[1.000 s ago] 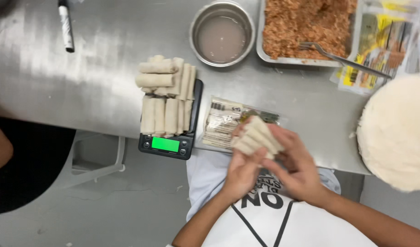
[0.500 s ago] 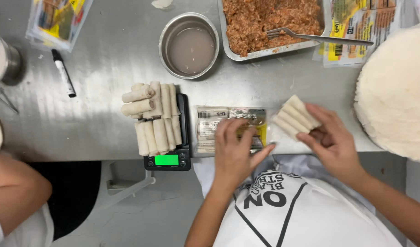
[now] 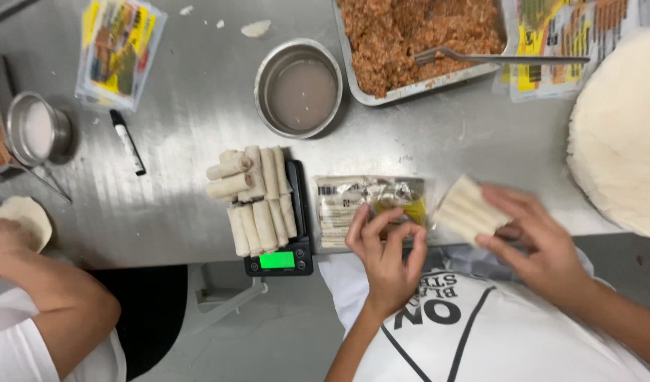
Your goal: The person places pre-made spring rolls into clear plastic bags on a digital scale, seals the bags, and stacks them on the counter. The person handles spring rolls, plastic bags, and a digital scale.
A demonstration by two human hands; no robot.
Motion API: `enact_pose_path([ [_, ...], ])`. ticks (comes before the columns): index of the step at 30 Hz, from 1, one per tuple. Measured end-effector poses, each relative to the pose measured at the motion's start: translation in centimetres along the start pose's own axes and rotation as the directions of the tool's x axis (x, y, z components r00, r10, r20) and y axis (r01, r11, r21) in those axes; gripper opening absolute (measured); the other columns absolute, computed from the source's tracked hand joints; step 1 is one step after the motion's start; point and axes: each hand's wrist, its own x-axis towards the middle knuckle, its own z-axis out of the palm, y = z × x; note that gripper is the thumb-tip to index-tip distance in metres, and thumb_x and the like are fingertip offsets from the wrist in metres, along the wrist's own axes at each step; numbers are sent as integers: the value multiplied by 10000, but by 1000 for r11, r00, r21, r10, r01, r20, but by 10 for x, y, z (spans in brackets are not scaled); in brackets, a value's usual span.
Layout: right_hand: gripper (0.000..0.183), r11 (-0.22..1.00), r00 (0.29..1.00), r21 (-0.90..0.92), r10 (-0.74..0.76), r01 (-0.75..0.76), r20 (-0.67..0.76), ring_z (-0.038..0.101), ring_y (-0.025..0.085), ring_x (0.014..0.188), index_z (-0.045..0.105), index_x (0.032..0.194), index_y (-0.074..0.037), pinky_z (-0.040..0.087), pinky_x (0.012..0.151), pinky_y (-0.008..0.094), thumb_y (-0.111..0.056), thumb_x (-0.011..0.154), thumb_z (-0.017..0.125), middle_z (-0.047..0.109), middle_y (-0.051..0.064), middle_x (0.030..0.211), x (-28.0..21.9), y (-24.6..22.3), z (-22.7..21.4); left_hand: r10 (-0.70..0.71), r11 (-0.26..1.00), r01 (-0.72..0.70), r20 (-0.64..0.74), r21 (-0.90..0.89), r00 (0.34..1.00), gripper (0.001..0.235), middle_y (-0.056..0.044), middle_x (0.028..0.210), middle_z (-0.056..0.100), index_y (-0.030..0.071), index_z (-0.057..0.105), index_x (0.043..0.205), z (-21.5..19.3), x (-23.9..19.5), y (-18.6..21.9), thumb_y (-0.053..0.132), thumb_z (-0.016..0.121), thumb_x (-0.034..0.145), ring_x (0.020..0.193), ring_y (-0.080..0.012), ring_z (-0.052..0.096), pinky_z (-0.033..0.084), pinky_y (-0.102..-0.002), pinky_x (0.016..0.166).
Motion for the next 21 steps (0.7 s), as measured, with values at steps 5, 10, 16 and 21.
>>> enact_pose_path([
  [5,655,978,916,39,-208,207,344,707,226,1130,515,1474,-155,667,1004,318,-67,853,702,560,106,1440,27,2,17,27,998,-26,22,-49,999,225,-115,1255,598,53,687,920,3,-3,-8,271,646,958,1337,-346,423,335,-522,1168],
  [10,670,999,874,-22,32,-25,484,761,175,1031,608,1439,-212,647,944,291,-155,791,774,639,4,1414,59,-26,8,-163,985,170,172,-27,971,299,-101,1442,524,93,538,1316,-45,30,-51,218,401,1081,1421,-316,463,361,-504,1234],
  [16,611,968,782,-99,-125,232,611,736,202,1083,556,1451,-249,682,868,305,-307,857,687,562,36,1510,77,-39,25,-83,996,93,315,-15,945,502,-105,1588,478,120,427,1516,-58,33,-64,-45,378,1044,1559,-347,360,221,-553,1318],
  [21,577,908,735,-98,-262,407,626,690,356,1164,582,1402,-163,661,882,427,-285,852,708,570,167,1416,77,-52,36,-129,991,133,269,3,955,394,-93,1550,525,102,551,1447,-54,33,-62,58,425,1077,1497,-306,405,212,-481,1258],
])
